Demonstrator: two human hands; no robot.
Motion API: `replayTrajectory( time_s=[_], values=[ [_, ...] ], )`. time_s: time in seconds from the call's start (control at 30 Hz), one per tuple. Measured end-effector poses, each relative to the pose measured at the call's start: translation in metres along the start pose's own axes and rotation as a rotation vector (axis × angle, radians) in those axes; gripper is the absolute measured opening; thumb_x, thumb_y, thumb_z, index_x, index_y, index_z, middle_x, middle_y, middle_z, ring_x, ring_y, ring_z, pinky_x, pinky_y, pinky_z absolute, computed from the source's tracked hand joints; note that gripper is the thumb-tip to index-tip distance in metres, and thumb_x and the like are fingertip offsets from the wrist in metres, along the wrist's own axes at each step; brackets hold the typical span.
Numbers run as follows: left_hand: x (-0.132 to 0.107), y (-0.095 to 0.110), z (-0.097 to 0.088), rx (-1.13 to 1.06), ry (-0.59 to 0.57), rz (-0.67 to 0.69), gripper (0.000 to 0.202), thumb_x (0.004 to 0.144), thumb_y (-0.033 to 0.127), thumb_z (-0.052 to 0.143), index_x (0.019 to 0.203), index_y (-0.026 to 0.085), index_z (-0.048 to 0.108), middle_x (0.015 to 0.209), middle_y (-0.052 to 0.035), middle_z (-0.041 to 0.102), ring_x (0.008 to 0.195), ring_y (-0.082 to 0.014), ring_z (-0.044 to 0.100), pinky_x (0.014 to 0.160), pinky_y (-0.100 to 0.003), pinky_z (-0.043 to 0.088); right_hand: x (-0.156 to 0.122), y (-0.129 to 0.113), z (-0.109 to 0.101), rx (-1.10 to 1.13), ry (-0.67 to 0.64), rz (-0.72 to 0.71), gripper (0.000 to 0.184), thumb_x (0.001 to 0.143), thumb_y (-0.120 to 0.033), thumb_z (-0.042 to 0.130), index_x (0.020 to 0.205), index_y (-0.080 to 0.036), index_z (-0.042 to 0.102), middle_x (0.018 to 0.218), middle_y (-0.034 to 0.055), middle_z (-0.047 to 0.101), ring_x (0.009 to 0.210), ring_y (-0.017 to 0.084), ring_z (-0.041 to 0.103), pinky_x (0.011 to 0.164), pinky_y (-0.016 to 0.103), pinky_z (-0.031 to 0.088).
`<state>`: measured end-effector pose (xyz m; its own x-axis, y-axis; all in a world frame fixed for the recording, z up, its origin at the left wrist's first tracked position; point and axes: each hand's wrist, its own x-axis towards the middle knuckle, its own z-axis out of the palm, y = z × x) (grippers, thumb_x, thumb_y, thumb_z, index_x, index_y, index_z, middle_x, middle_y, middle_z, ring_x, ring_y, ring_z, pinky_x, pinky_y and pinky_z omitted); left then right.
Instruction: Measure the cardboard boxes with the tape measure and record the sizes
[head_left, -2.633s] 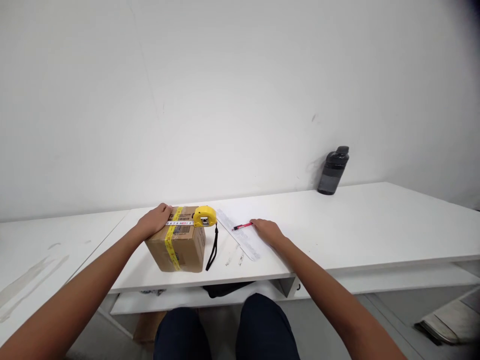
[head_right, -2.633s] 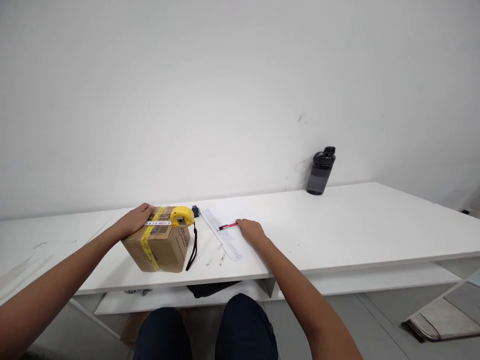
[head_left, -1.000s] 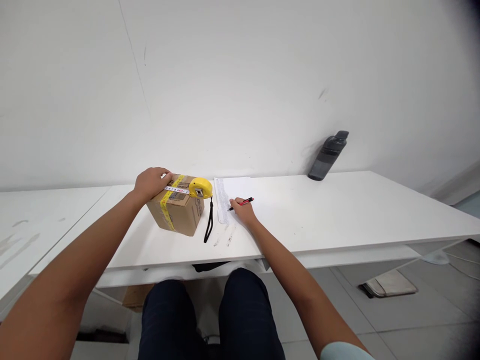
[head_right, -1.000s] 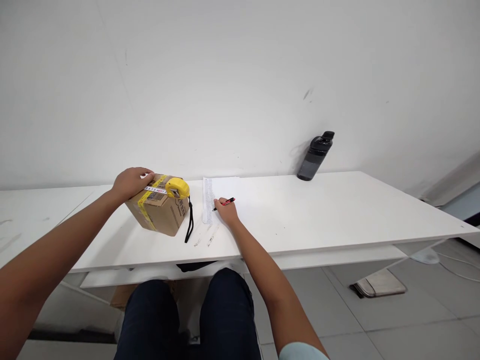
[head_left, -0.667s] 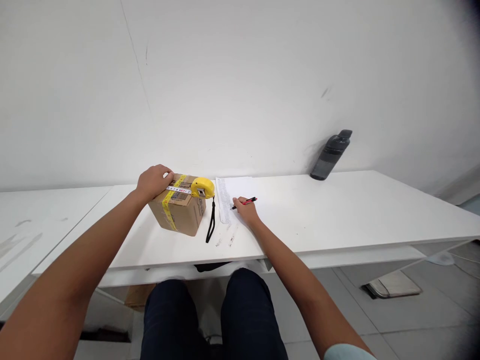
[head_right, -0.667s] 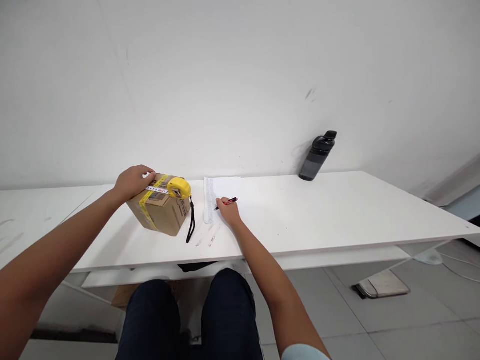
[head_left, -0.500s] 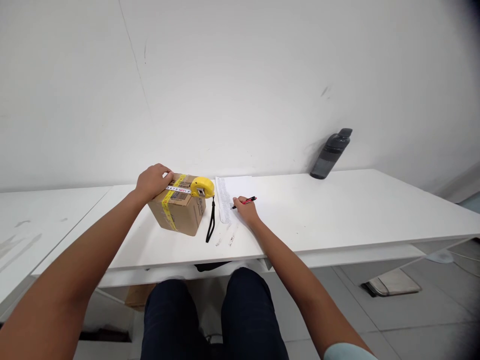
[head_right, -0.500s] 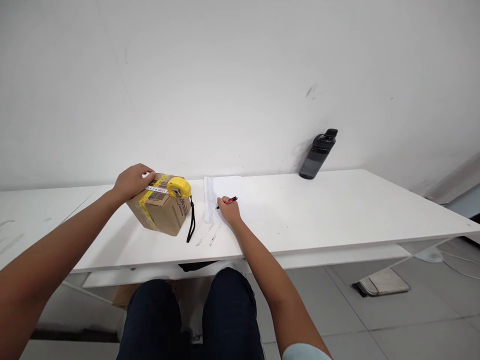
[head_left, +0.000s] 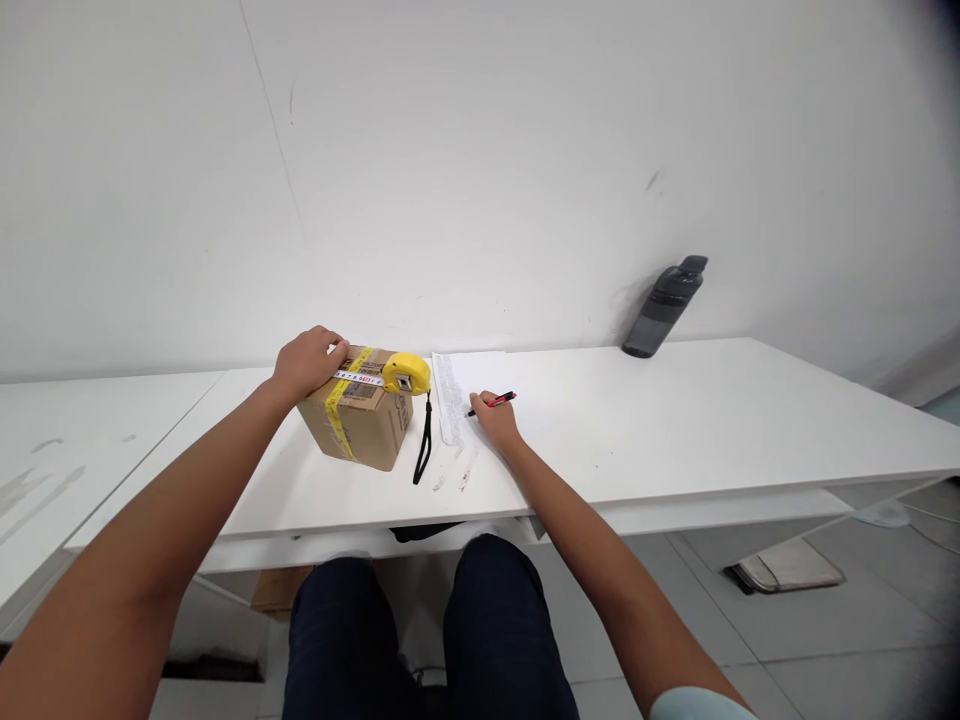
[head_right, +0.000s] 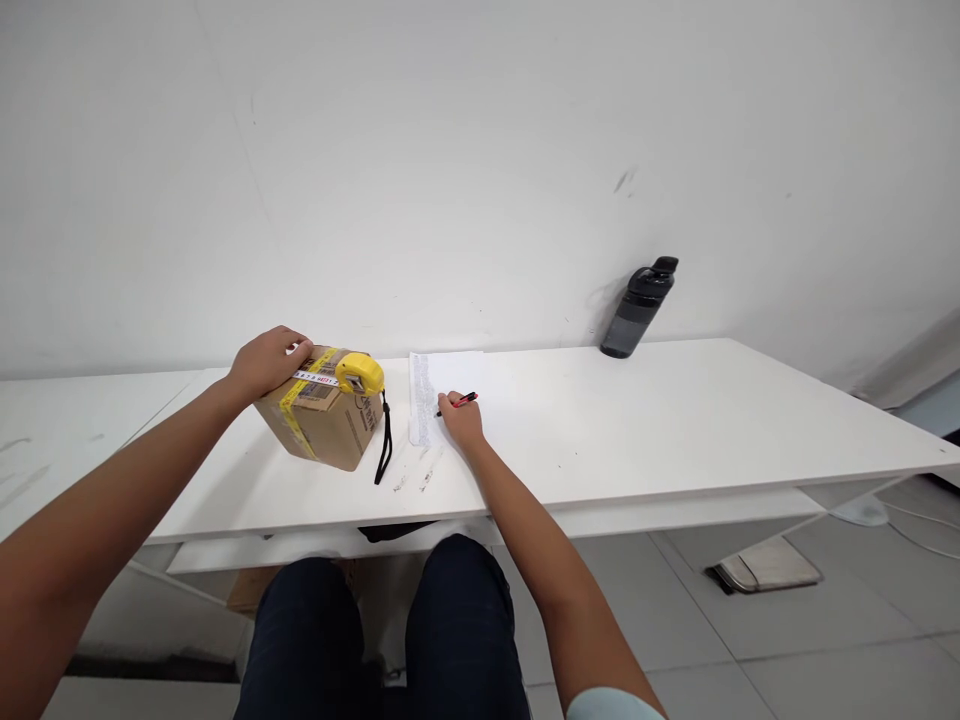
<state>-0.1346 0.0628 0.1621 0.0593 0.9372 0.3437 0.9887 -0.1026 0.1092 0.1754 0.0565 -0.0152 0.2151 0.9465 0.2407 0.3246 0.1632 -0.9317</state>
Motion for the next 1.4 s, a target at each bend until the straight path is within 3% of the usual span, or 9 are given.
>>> replayTrajectory(
  time_s=[0.2, 0.77, 1.4],
  values=[
    [-0.0002, -0.0003, 0.0001, 0.012, 0.004, -0.004, 0.042, 0.095, 0.046, 0.035, 0.106, 0.027, 0.070, 0.124, -0.0041, 0.067, 0.106, -0.0245, 0.063, 0.074, -0.033, 0.047, -0.0013, -0.0038, -0.0003, 0.048, -0.008, 0.038, 0.035, 0.077, -0.036, 0.050, 0.057, -0.025, 0.024, 0.055, -0.0061, 0.028, 0.058, 0.013, 0.028, 0.056, 0.027, 0.029],
    [-0.0003, 0.0000, -0.0004, 0.021, 0.001, -0.010, 0.046, 0.096, 0.047, 0.033, 0.103, 0.027, 0.074, 0.121, -0.0051, 0.067, 0.100, -0.0252, 0.064, 0.077, -0.034, 0.049, -0.0014, -0.0036, -0.0018, 0.019, 0.009, 0.071, 0.036, 0.080, -0.038, 0.050, 0.057, -0.024, 0.026, 0.055, -0.0061, 0.030, 0.057, 0.013, 0.029, 0.056, 0.027, 0.028],
    [-0.0011, 0.0012, -0.0013, 0.014, -0.005, -0.022, 0.046, 0.096, 0.047, 0.033, 0.099, 0.026, 0.074, 0.119, -0.0060, 0.068, 0.097, -0.0253, 0.064, 0.072, -0.034, 0.047, -0.0010, -0.0002, -0.0008, -0.053, 0.112, 0.071, 0.039, 0.082, -0.035, 0.049, 0.059, -0.025, 0.019, 0.054, -0.0063, 0.022, 0.054, 0.013, 0.025, 0.052, 0.027, 0.027]
  ],
)
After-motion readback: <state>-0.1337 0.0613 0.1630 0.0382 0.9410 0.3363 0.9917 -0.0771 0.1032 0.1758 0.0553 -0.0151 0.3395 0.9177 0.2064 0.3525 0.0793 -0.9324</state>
